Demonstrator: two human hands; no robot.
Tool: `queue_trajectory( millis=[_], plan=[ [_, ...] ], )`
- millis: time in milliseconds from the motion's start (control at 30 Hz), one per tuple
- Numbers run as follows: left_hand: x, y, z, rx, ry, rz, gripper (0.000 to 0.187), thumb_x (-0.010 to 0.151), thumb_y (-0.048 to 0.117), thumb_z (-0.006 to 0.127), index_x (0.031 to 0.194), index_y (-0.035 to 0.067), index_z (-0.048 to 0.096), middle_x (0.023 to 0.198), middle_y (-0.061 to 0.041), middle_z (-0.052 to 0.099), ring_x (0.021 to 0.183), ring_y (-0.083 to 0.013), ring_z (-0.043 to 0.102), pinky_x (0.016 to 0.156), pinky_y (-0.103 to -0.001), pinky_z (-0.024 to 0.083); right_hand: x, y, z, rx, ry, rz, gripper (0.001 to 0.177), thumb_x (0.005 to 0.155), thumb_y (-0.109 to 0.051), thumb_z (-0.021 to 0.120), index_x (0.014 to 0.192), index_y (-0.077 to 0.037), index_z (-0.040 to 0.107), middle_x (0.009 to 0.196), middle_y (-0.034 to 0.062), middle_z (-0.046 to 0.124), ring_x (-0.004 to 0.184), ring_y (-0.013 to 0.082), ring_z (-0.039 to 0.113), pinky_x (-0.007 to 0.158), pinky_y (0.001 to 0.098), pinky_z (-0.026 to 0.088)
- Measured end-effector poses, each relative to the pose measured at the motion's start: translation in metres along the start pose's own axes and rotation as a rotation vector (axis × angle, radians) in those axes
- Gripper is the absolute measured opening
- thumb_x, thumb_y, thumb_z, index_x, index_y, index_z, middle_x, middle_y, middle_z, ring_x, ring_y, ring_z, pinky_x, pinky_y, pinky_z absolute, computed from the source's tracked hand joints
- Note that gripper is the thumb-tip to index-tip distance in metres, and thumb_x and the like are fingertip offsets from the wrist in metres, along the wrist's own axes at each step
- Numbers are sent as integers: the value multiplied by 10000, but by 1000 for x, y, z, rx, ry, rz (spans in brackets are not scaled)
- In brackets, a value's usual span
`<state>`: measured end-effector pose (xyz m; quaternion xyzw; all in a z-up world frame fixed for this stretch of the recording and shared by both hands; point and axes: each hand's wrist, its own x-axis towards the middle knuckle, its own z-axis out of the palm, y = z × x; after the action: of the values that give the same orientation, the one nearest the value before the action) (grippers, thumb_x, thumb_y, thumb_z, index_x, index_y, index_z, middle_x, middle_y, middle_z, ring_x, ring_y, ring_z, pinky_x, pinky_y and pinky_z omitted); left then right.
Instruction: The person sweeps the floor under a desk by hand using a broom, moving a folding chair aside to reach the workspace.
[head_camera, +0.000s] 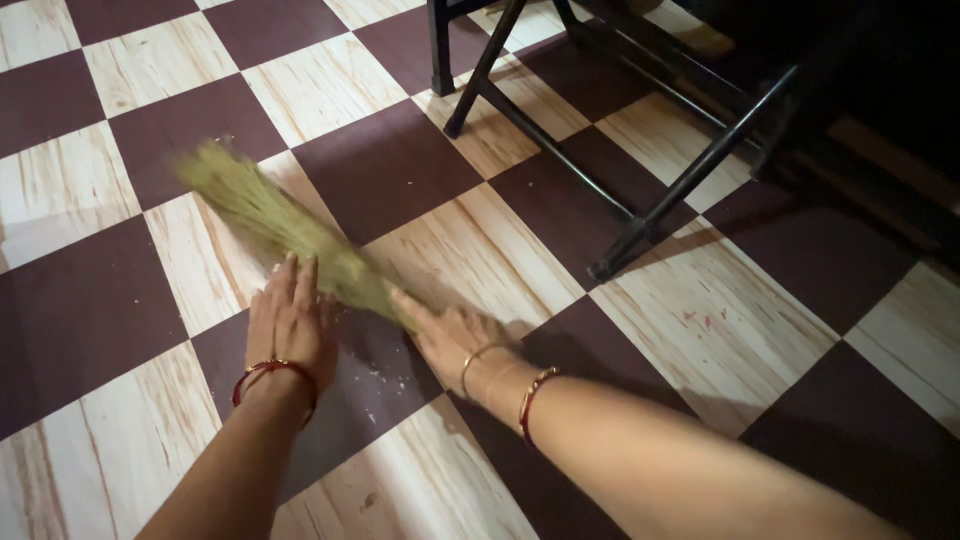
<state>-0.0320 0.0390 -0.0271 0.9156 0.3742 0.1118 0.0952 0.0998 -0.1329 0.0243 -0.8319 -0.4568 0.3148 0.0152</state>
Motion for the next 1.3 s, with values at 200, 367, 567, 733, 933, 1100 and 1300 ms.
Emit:
queue_trajectory(
  millis=[200,367,567,733,933,1100,1300],
  plan=[
    [4,13,-2,9,-15,49,572,1009,287,481,1545,113,384,1624,-172,325,1505,-323,289,1228,-471,193,-7,9,57,31,133,-246,671,1015,-340,482,1570,-527,156,1101,252,630,840,414,695,723,548,589],
    [1,33,-7,-16,-85,37,571,1024,303,464,1558,132,349,1628,-154,295,1507,-304,255,1232,-467,157,-12,15,84,-62,72,-389,628,1031,-299,431,1560,-555,210,1151,249,623,833,431,709,730,554,589],
    [5,30,-4,-5,-67,37,581,1024,310,456,1563,129,336,1637,-155,278,1518,-293,235,1237,-458,142,5,37,83,-145,20,-281,660,1058,-256,409,1604,-541,172,1214,259,683,991,432,717,900,553,561],
    [3,25,-5,21,-92,33,585,1023,326,446,1563,132,331,1643,-157,263,1517,-298,236,1235,-447,146,0,31,39,-177,-34,-80,720,1058,-347,416,1608,-500,-24,1335,264,594,1114,384,691,980,524,562],
    [3,31,-4,22,-112,22,589,1024,333,425,1566,136,310,1641,-140,249,1519,-281,224,1238,-442,134,12,20,15,-4,-33,52,695,1050,-224,378,1629,-461,76,1333,215,618,1174,362,675,959,512,595],
    [9,39,0,43,-108,23,589,1031,347,404,1574,139,305,1639,-144,235,1507,-278,216,1233,-438,135,40,20,51,-222,576,-286,683,972,-390,490,1590,-428,202,1148,138,696,1213,437,610,1098,634,414],
    [-3,35,-11,21,-82,36,584,1035,339,418,1574,138,319,1654,-135,246,1536,-279,209,1247,-444,142,-16,-1,12,206,173,-47,697,1017,-339,462,1613,-465,122,1137,175,695,998,398,699,854,533,571]
  ],
)
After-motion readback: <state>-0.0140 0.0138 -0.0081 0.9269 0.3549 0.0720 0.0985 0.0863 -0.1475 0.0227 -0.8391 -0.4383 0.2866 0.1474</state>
